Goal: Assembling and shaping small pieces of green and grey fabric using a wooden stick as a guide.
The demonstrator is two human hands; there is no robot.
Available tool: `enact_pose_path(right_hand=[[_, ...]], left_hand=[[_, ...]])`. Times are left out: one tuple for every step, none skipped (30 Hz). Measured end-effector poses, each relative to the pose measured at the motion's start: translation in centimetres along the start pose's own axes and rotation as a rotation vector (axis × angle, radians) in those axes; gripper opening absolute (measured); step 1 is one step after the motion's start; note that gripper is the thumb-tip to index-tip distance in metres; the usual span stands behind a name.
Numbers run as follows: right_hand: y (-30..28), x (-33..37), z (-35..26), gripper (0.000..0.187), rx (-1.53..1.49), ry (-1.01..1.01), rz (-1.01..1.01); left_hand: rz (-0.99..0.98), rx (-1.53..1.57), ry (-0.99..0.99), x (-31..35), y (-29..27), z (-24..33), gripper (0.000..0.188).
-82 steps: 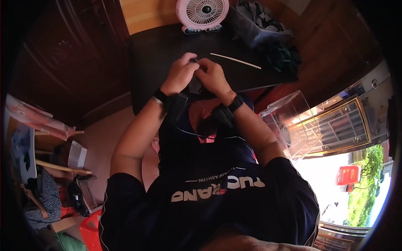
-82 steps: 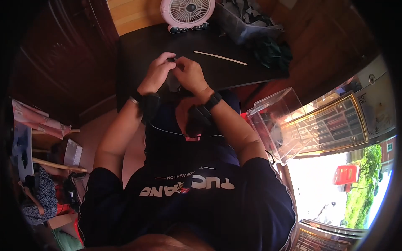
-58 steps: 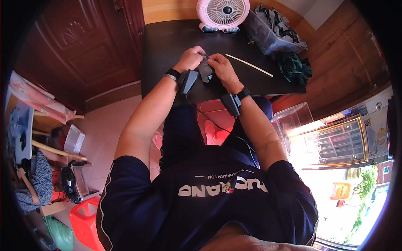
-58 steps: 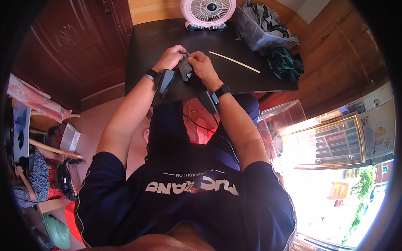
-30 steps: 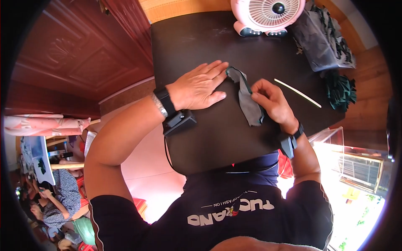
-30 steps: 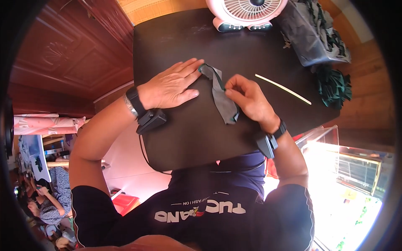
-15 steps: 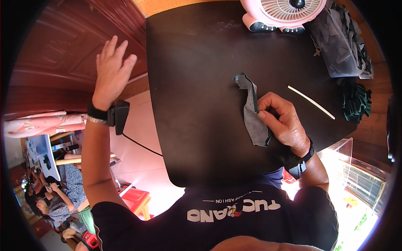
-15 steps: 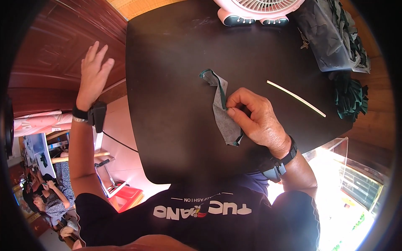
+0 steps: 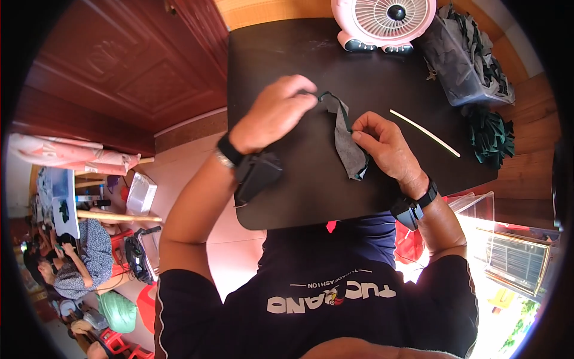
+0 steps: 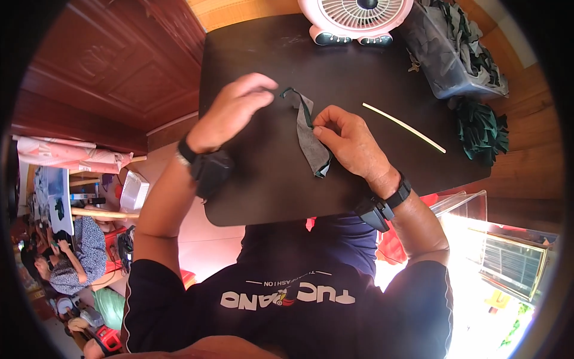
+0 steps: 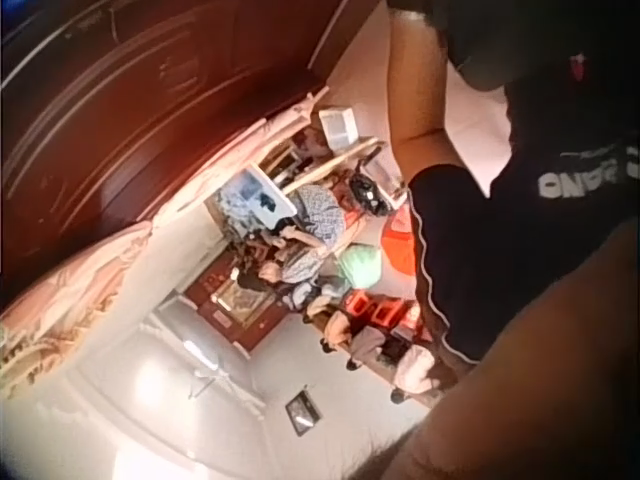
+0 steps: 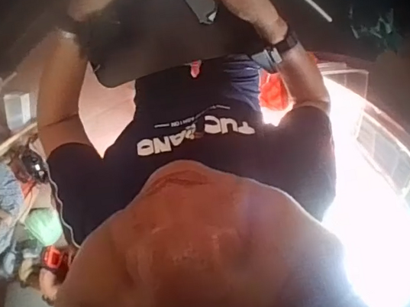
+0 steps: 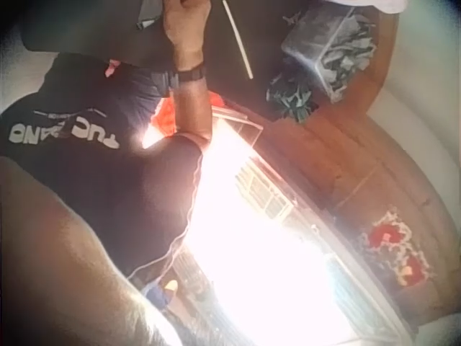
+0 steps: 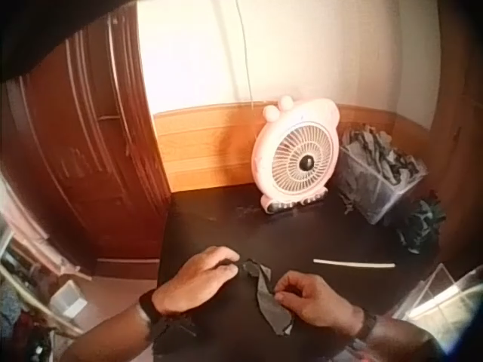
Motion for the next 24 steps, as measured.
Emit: enact_pose_path(right_hand=[[-0.2,-0.1,0.0,0.011,0.031,-0.008,-0.019],[-0.4,-0.1,0.0,0.011,0.058,-0.016,-0.044],[-1.0,-0.5,0.1,0.011,0.060,-0.023,-0.057],[-1.9,-0.8,0.3,0.011,0.137,-0.095,-0.012],[-2.6,-1.0,0.6,0.010,0.210,-0.164,0.035],[-3.4,-0.8,0.6,0.010,0.215,-0.127,0.080],[-4.3,-0.7,0.6,0.009,0.221,-0.090,0.127],[-5.0,-0.4,1.0,0.008,0.189,-0.125,0.150],[-5.4,-0.2,1.4,0.008,0.156,-0.156,0.176],[-5.5,0.4,1.1,0.007,0.133,-0.128,0.179],[-5.6,1.0,1.4,0.007,0.124,-0.124,0.167],[-5.8,1.7,1.8,0.007,0.090,-0.102,0.154],[-5.7,2.4,2.1,0.007,0.056,-0.077,0.147],[-5.5,3.1,2.0,0.008,0.063,-0.048,0.132],[-5.2,3.9,2.0,0.008,0.055,-0.040,0.125],[-5.1,5.0,1.8,0.009,0.111,-0.039,0.165],[-5.0,6.0,1.8,0.009,0.166,-0.037,0.203],[-4.7,6.9,1.3,0.008,0.183,-0.010,0.200],[-4.5,7.9,1.4,0.008,0.180,-0.005,0.197],[-4.0,8.7,1.7,0.007,0.105,0.003,0.218],[-3.6,9.2,2.0,0.006,0.028,0.011,0.229],[-3.7,9.8,2.3,0.005,0.081,0.002,0.251],[-3.7,10.0,2.7,0.005,0.082,0.014,0.263],[-3.5,10.0,2.8,0.004,0.114,-0.076,0.291]], left_hand=[[-0.028,-0.052,0.027,-0.2,1.1,0.8,0.031],[0.015,-0.077,0.060,0.1,2.3,1.4,0.034],[0.059,-0.103,0.090,0.4,3.5,1.9,0.036],[0.141,-0.124,0.143,0.6,4.7,2.4,0.039],[0.217,-0.145,0.193,1.1,5.6,3.3,0.042],[0.206,-0.192,0.192,1.6,6.2,4.1,0.045],[0.174,-0.189,0.193,2.3,6.8,5.0,0.047],[0.128,-0.190,0.215,3.2,7.4,5.5,0.048],[0.079,-0.191,0.237,4.1,7.9,5.8,0.050],[-0.012,-0.232,0.227,5.2,8.3,5.7,0.056],[-0.011,-0.234,0.212,6.0,8.4,4.8,0.056],[-0.100,-0.424,0.269,7.0,8.7,3.5,0.059],[-0.197,-0.611,0.330,7.8,8.6,2.6,0.061],[-0.247,-0.658,0.258,8.4,7.6,2.4,0.064],[-0.276,-0.734,0.235,8.4,5.8,1.7,0.063],[-0.342,-0.744,0.107,7.9,3.4,1.7,0.065],[-0.342,-0.807,-0.066,7.4,1.0,0.6,0.067],[-0.236,-0.889,-0.099,8.1,-2.0,-3.1,0.070],[-0.064,-0.859,-0.215,8.4,-4.7,-4.6,0.072],[0.015,-0.904,-0.472,9.0,-8.0,-7.5,0.073],[0.037,-1.039,-0.700,10.8,-11.9,-10.8,0.076],[0.197,-1.105,-0.687,11.8,-13.3,-11.9,0.074],[0.269,-1.106,-0.607,12.3,-13.4,-11.2,0.068],[0.318,-0.983,-0.528,12.3,-13.6,-10.9,0.063]])
Point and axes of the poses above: each hand's wrist, its own x-axis away from the middle knuckle, its own y-axis out of the palm, z = x × y, the point moved 1 cm from there along -x, towards the middle knuckle, and after that the axes turned 1 degree about -y, right-handed, at the moved point
